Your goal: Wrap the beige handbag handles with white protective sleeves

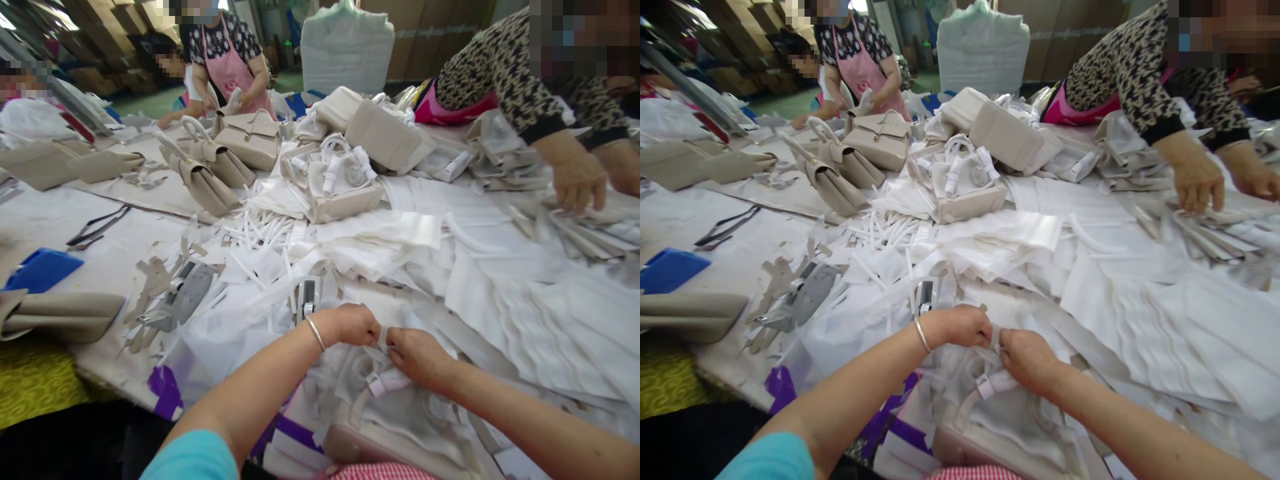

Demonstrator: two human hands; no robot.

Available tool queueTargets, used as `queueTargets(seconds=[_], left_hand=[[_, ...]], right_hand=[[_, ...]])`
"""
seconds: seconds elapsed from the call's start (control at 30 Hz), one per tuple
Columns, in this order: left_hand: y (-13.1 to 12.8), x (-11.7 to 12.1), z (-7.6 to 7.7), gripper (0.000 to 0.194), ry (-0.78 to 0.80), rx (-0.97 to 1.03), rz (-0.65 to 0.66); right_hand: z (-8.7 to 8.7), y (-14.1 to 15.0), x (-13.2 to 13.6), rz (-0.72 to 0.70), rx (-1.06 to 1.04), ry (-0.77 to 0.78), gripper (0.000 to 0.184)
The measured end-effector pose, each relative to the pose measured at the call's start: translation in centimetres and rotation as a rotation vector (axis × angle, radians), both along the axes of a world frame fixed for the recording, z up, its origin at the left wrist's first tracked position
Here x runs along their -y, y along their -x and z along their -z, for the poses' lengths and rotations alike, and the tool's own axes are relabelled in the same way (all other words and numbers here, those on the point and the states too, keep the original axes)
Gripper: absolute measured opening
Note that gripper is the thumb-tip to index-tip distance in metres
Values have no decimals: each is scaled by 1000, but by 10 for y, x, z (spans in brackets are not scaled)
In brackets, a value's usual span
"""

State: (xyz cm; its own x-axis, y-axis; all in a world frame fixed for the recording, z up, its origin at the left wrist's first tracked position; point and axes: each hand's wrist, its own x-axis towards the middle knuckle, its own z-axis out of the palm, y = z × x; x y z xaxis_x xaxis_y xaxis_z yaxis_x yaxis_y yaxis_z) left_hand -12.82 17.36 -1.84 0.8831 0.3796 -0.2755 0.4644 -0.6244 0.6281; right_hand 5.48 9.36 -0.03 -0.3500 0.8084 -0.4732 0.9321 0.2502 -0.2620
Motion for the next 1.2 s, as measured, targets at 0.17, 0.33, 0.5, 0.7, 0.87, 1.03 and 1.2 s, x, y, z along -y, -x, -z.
queueTargets(seconds=[0.17,0.33,0.5,0.7,0.87,1.03,1.2], left_hand=[[-19,-3,15,12,-22,-50,128],[-22,-4,14,14,-67,-58,106],[-20,-7,16,18,-100,-42,76],[-19,-7,25,20,-123,3,46],[-19,-11,27,28,-150,19,22],[-26,-22,30,11,-119,62,173],[-30,-28,39,11,-130,116,248]], right_hand=[[-1,2,-6,24,11,49,18],[2,2,-10,74,-13,54,17],[5,3,-11,62,-26,62,16],[4,3,-11,48,-19,61,17],[7,2,-9,40,-16,58,16],[9,0,-6,27,-11,52,16],[11,-1,-2,-1,-1,30,21]])
